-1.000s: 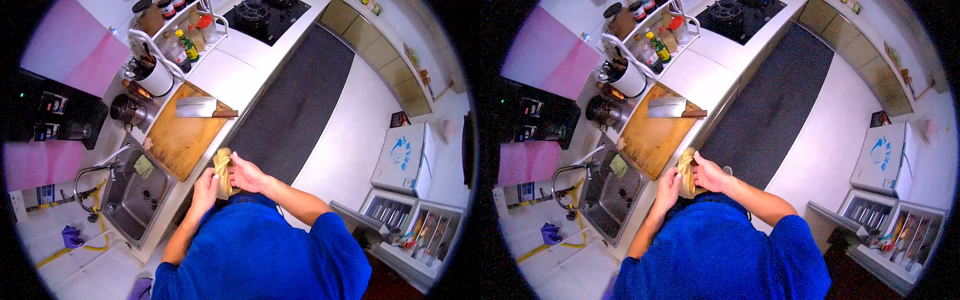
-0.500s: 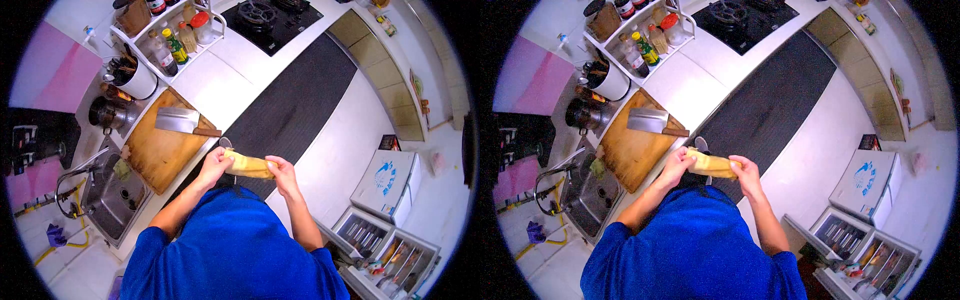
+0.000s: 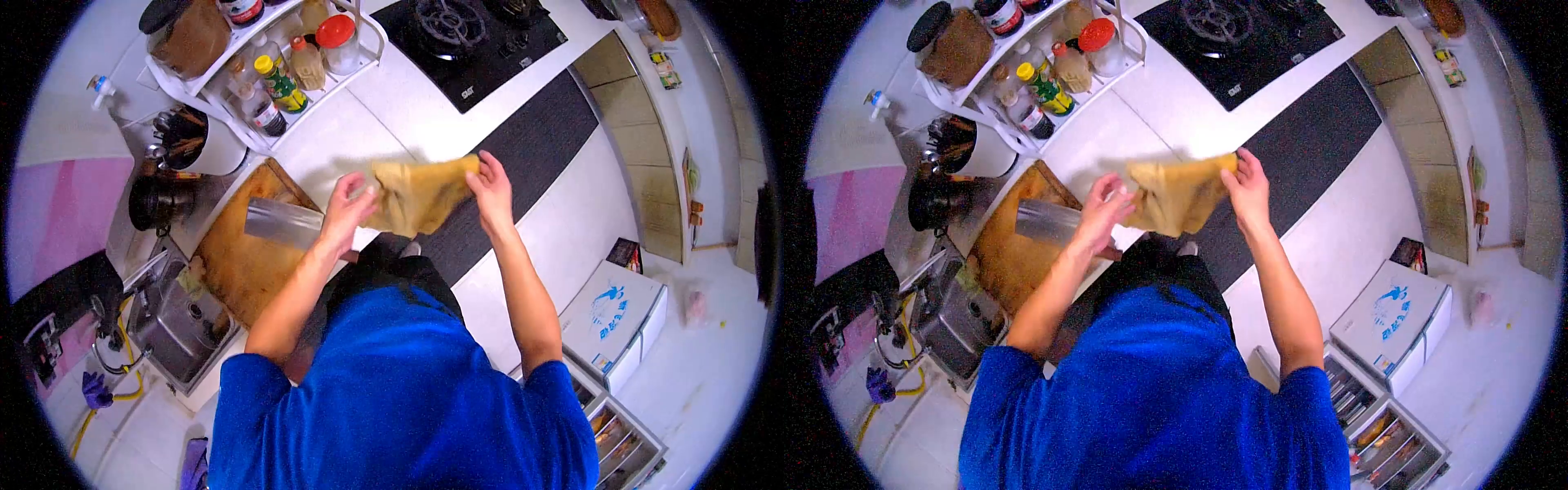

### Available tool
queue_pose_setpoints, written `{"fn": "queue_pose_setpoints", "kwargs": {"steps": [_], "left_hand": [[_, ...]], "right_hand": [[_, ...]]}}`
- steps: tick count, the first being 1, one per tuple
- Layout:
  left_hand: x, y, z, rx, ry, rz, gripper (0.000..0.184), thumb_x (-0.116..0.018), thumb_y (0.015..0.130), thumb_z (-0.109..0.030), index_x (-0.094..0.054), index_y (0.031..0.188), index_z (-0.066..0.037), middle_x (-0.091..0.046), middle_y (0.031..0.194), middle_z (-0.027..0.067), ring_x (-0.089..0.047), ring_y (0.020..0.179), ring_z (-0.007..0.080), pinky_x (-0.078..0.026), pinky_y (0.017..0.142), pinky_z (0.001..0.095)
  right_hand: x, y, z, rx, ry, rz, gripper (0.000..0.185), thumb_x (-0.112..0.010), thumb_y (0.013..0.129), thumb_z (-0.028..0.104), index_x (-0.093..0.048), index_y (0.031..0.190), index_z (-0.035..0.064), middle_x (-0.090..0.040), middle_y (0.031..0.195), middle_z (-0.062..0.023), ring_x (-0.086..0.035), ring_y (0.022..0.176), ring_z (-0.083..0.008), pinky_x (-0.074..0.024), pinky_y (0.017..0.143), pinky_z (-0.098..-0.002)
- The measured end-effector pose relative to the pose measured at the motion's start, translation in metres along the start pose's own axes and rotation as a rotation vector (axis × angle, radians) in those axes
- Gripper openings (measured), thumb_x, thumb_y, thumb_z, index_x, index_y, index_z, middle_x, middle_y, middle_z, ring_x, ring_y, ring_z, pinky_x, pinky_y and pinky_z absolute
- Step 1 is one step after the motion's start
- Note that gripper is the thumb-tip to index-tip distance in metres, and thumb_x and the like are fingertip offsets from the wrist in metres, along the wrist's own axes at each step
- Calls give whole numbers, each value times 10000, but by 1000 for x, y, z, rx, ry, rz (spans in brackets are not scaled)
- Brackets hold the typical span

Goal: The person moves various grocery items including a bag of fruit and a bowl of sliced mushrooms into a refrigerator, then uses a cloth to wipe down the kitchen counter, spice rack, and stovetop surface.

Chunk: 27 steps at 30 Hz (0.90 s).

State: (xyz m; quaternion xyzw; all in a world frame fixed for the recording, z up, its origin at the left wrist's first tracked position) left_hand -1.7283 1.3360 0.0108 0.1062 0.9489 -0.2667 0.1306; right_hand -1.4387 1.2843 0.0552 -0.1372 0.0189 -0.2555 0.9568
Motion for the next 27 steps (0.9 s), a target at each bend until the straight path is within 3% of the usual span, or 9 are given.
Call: {"fn": "queue_pose_setpoints", "kwargs": {"steps": [2,4,8,9,12,17,18,20,27], "left_hand": [[31,10,11,60,45,-62,487,-607,964,-166,-404,1393,-52,-530,1285,162,-583,1105,247,-527,926,396],[55,-12,10,16,69,-116,467,-596,972,-185,-418,1382,-51,-512,1316,164,-560,1147,246,-530,919,395],[158,-84,72,-85,472,-694,522,-621,928,-119,-404,1383,19,-537,1257,181,-515,1197,286,-413,1039,410],[175,-104,81,-126,628,-855,527,-612,933,-136,-399,1381,43,-528,1274,210,-489,1226,319,-366,1076,419],[209,-132,102,-101,939,-1149,551,-593,942,-192,-392,1382,73,-492,1321,266,-436,1278,376,-297,1122,446],[268,-130,161,251,1340,-1367,615,-494,970,-360,-397,1390,79,-383,1428,326,-386,1308,454,-297,1107,517],[261,-121,162,276,1340,-1365,615,-494,970,-360,-397,1390,79,-383,1428,326,-386,1308,454,-297,1107,517],[227,-113,141,384,1430,-1630,615,-437,981,-370,-380,1415,61,-389,1435,316,-385,1309,470,-311,1081,558],[222,-108,141,472,1450,-1682,636,-426,979,-366,-332,1456,44,-353,1473,302,-340,1356,462,-292,1080,590]], "right_hand": [[-5,46,-22,-59,-449,-152,570,-670,877,81,-428,1383,-22,-570,1282,-199,-592,1115,-280,-469,980,-365],[-32,68,-46,5,-410,85,664,-712,858,235,-416,1403,-3,-509,1344,-254,-529,1220,-334,-440,1009,-392],[-96,59,-111,360,-1083,250,724,-680,864,358,-386,1450,51,-297,1507,-283,-240,1414,-454,-204,1155,-534],[-111,60,-126,361,-1255,299,739,-582,905,462,-339,1495,89,-201,1565,-253,-131,1456,-445,-89,1155,-611],[-139,99,-120,544,-1459,330,803,-525,911,549,-264,1534,113,-146,1594,-232,-106,1476,-412,-67,1155,-625],[-178,193,-100,725,-1538,232,792,-329,936,636,-274,1535,122,-202,1585,-220,-124,1471,-409,-32,1154,-627],[-180,199,-102,720,-1544,255,792,-329,936,636,-274,1535,122,-202,1585,-220,-124,1471,-409,-32,1154,-627],[-191,212,-99,764,-1545,245,788,-317,940,635,-259,1542,130,-182,1593,-220,-98,1478,-410,-22,1152,-632],[-225,199,-113,743,-1552,160,710,-312,976,553,-240,1550,143,-168,1596,-227,-80,1482,-418,-3,1145,-649]]}}
Point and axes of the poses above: each hand's wrist, its own y-axis towards the middle knuckle, its own x-axis out of the back of the hand, z = x × y, the point moved 7 cm from there along y, towards the middle knuckle
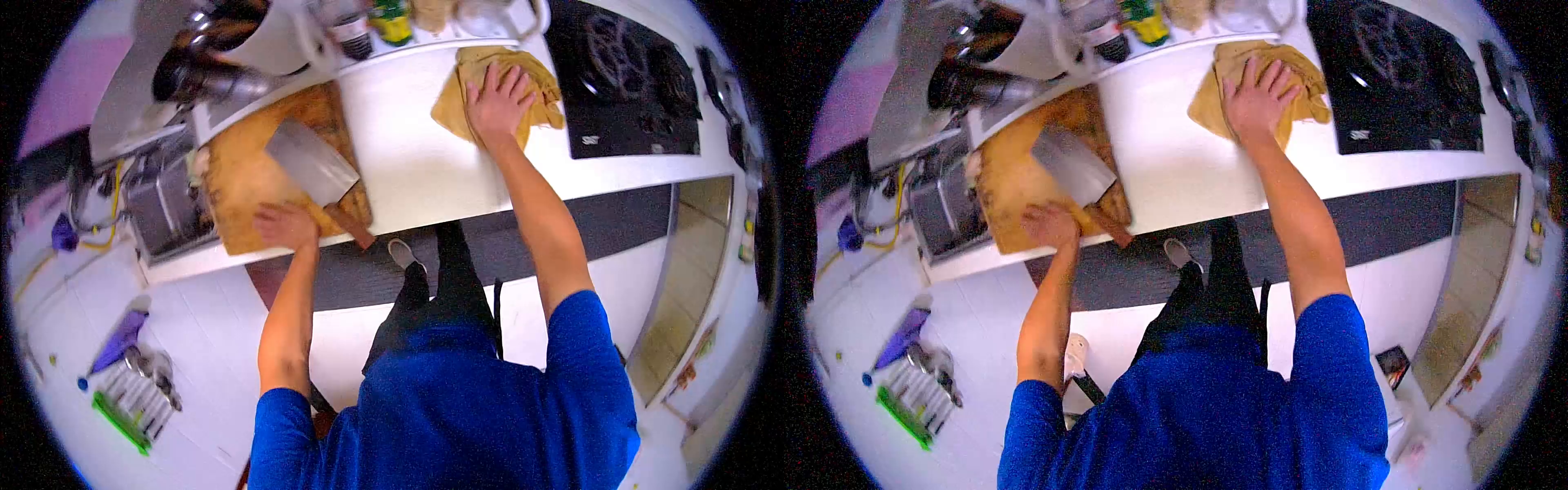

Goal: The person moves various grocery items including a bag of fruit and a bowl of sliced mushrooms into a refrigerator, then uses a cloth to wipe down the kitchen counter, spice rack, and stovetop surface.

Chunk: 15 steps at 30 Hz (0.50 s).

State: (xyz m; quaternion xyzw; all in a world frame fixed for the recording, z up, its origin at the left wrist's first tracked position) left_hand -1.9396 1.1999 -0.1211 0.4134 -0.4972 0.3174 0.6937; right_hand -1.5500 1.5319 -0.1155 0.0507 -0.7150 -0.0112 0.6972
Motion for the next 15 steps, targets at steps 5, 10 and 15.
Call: {"fn": "queue_pose_setpoints", "kwargs": {"steps": [5,10,15], "left_hand": [[31,-5,9,-172,-530,91,675,-535,951,-344,-319,1453,51,-295,1493,312,-246,1399,462,-193,1126,589],[108,-59,-39,-182,-650,394,745,-646,877,-340,-329,1435,37,-372,1426,303,-295,1363,448,-188,1124,572],[102,-51,-52,-221,-722,657,781,-685,794,-172,-314,1463,-15,-455,1331,280,-434,1250,468,-365,1039,517]], "right_hand": [[39,-152,73,384,75,146,690,-411,971,489,-277,1536,115,-187,1582,-248,-130,1467,-431,-61,1161,-619],[49,-213,87,551,91,198,760,-477,927,542,-328,1507,74,-252,1566,-213,-173,1461,-402,-86,1162,-618],[53,-183,104,642,91,147,768,-501,911,539,-356,1486,51,-272,1558,-200,-209,1454,-373,-101,1166,-606]]}}
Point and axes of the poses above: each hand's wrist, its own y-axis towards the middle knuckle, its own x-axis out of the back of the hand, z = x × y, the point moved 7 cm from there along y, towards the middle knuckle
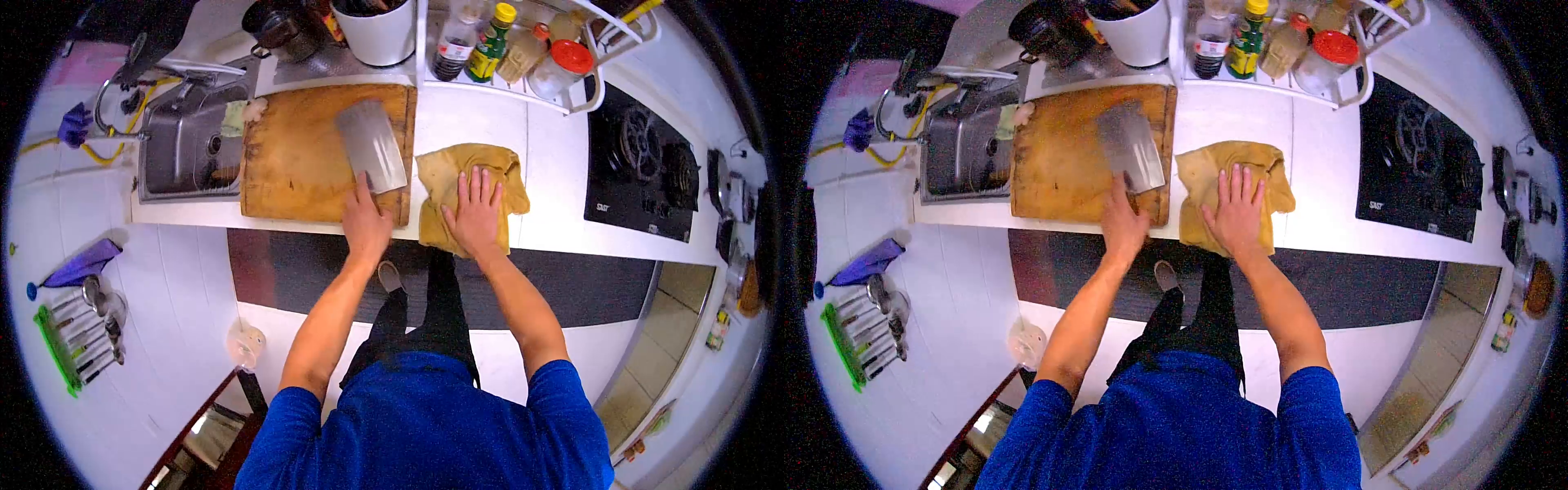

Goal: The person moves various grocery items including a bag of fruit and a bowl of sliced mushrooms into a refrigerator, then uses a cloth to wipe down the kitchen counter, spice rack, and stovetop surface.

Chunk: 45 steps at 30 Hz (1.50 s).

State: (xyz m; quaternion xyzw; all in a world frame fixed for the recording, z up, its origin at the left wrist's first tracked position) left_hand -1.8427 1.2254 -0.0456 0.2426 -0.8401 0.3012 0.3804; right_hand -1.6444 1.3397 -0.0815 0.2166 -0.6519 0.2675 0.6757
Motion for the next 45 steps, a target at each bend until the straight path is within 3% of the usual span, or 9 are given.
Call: {"fn": "queue_pose_setpoints", "kwargs": {"steps": [4,15,21,27,29,30,32,39,45], "left_hand": [[40,26,46,-265,65,-301,702,-641,784,-23,-362,1428,-4,-492,1297,278,-497,1188,459,-430,1001,491],[101,27,98,-197,162,-328,534,-643,806,-26,-487,1315,5,-554,1215,229,-528,1099,424,-430,966,458],[46,-11,11,-531,335,-174,579,-626,838,-48,-431,1378,26,-465,1384,245,-427,1281,430,-340,1084,477],[-29,28,-63,-654,231,-116,561,-570,902,-104,-388,1414,37,-397,1447,267,-364,1345,444,-273,1148,487],[-51,48,-64,-598,268,-165,586,-551,925,-206,-372,1432,28,-377,1475,249,-333,1372,427,-250,1158,490],[-55,48,-69,-599,268,-156,586,-551,925,-206,-372,1432,28,-377,1475,249,-333,1372,427,-250,1158,490],[-54,46,-78,-555,450,-235,617,-550,918,-264,-373,1437,19,-365,1492,234,-315,1389,406,-242,1158,500],[-61,51,-70,-600,504,-243,643,-557,901,-272,-369,1435,33,-368,1485,230,-328,1373,417,-253,1141,522],[-65,49,-72,-673,389,-287,624,-540,915,-256,-364,1431,47,-355,1484,245,-307,1372,440,-228,1146,531]], "right_hand": [[1,13,-1,-14,6,-31,766,-507,907,536,-368,1477,44,-280,1558,-191,-220,1455,-353,-108,1170,-597],[5,95,-12,22,81,-96,717,-420,939,578,-341,1510,151,-208,1580,-221,-155,1470,-391,-92,1142,-639],[-8,158,-18,-97,77,-83,727,-328,950,612,-272,1544,197,-182,1602,-195,-95,1493,-374,-32,1145,-659],[-12,-1,-35,36,367,-153,738,-561,894,490,-375,1478,80,-287,1557,-192,-206,1458,-367,-80,1183,-578],[-16,-40,-82,-106,231,-1,753,-585,874,490,-381,1477,88,-294,1555,-190,-216,1460,-352,-101,1184,-571],[-1,-36,-113,-246,144,400,731,-551,892,495,-383,1475,86,-284,1559,-188,-222,1462,-342,-119,1186,-558],[-9,-52,-171,-243,37,-65,750,-468,919,506,-308,1506,68,-239,1576,-196,-202,1468,-348,-102,1191,-554],[-8,72,-273,-471,-36,-240,758,-448,904,510,-281,1531,119,-228,1577,-226,-180,1466,-385,-123,1187,-521],[-6,26,-169,-468,19,-96,724,-405,950,512,-278,1535,106,-203,1589,-215,-139,1478,-384,-65,1187,-564]]}}
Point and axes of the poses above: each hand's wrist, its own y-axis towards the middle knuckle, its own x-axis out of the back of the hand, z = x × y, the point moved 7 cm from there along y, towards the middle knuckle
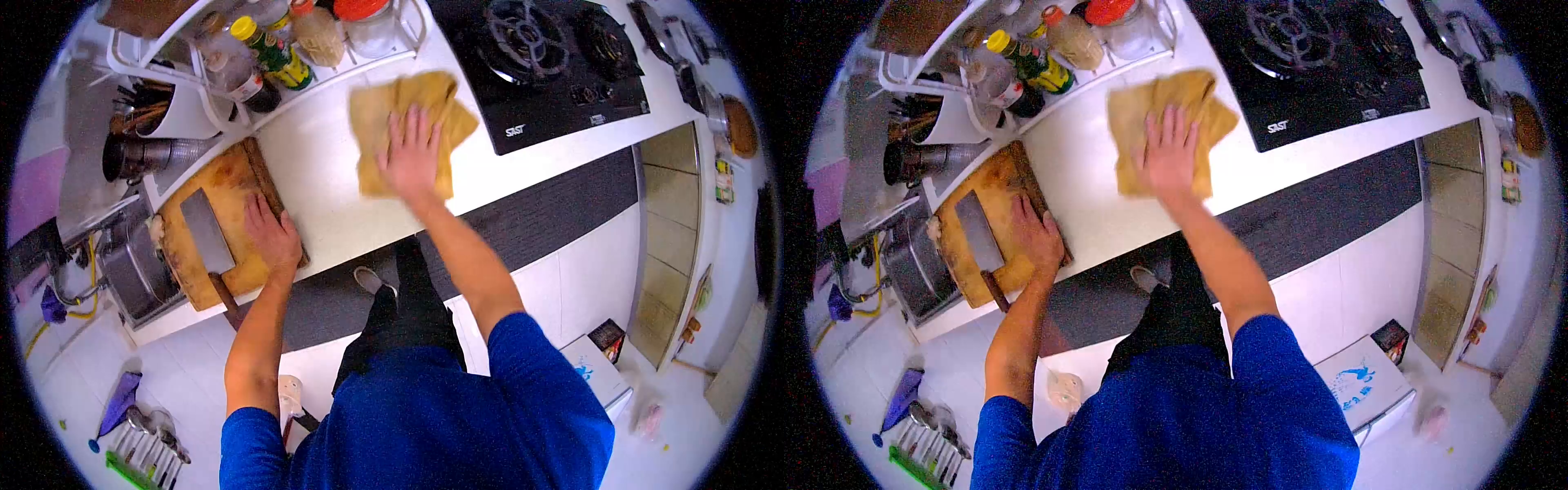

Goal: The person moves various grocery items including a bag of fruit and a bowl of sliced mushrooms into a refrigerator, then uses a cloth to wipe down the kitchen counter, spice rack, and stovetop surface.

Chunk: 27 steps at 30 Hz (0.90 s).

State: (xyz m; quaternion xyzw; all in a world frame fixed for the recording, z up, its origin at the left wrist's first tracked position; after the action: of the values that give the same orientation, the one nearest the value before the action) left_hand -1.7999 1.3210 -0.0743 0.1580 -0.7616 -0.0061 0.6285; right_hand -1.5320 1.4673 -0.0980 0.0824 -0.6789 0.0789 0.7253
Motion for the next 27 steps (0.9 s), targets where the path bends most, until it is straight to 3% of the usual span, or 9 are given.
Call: {"fn": "queue_pose_setpoints", "kwargs": {"steps": [3,6,12,14,15,17,21,24,27], "left_hand": [[3,1,0,14,8,48,632,-531,920,-263,-350,1442,44,-339,1497,241,-280,1391,428,-205,1156,527],[4,1,0,70,18,75,643,-525,920,-290,-352,1444,40,-331,1506,235,-277,1401,410,-204,1158,519],[0,4,3,68,138,104,665,-535,906,-320,-360,1447,26,-332,1513,225,-272,1413,391,-209,1158,516],[-1,1,6,85,104,109,670,-536,905,-315,-348,1456,16,-324,1517,223,-255,1424,386,-193,1163,527],[1,-1,7,92,109,113,670,-536,905,-315,-348,1456,16,-324,1517,223,-255,1424,386,-193,1163,527],[-1,1,7,106,100,156,685,-536,907,-322,-327,1469,10,-310,1527,222,-243,1434,380,-177,1168,534],[-13,-5,16,148,-56,140,701,-540,910,-332,-309,1481,2,-292,1537,224,-225,1446,375,-163,1174,531],[-10,-3,15,161,15,173,711,-556,897,-315,-307,1488,-8,-278,1552,204,-214,1453,371,-153,1178,529],[4,3,8,192,77,245,733,-566,883,-332,-309,1486,-5,-284,1549,210,-217,1452,372,-149,1181,526]], "right_hand": [[-1,-75,-3,155,40,92,752,-409,937,551,-285,1532,107,-211,1591,-195,-142,1482,-363,-72,1191,-552],[2,-84,-23,311,125,184,749,-407,949,569,-298,1525,102,-216,1596,-161,-145,1485,-332,-72,1191,-549],[2,52,-10,169,-57,38,704,-387,954,550,-309,1523,142,-228,1592,-157,-153,1483,-334,-68,1188,-557],[0,85,12,-46,-37,-46,702,-365,947,567,-308,1527,175,-247,1581,-179,-151,1476,-375,-49,1176,-589],[-3,85,29,-40,-32,-40,702,-365,947,567,-308,1527,175,-247,1581,-179,-151,1476,-375,-49,1176,-589],[-7,75,59,48,-27,11,684,-351,952,571,-326,1520,192,-248,1583,-170,-152,1469,-397,-37,1160,-627],[1,-12,88,387,190,35,653,-444,939,527,-376,1496,191,-249,1587,-156,-161,1474,-369,-70,1178,-587],[20,-38,29,354,237,-2,610,-544,912,392,-444,1436,98,-371,1517,-181,-308,1425,-332,-164,1185,-524],[27,-29,-68,42,399,-300,457,-553,895,126,-524,1333,3,-496,1394,-215,-425,1322,-388,-277,1149,-475]]}}
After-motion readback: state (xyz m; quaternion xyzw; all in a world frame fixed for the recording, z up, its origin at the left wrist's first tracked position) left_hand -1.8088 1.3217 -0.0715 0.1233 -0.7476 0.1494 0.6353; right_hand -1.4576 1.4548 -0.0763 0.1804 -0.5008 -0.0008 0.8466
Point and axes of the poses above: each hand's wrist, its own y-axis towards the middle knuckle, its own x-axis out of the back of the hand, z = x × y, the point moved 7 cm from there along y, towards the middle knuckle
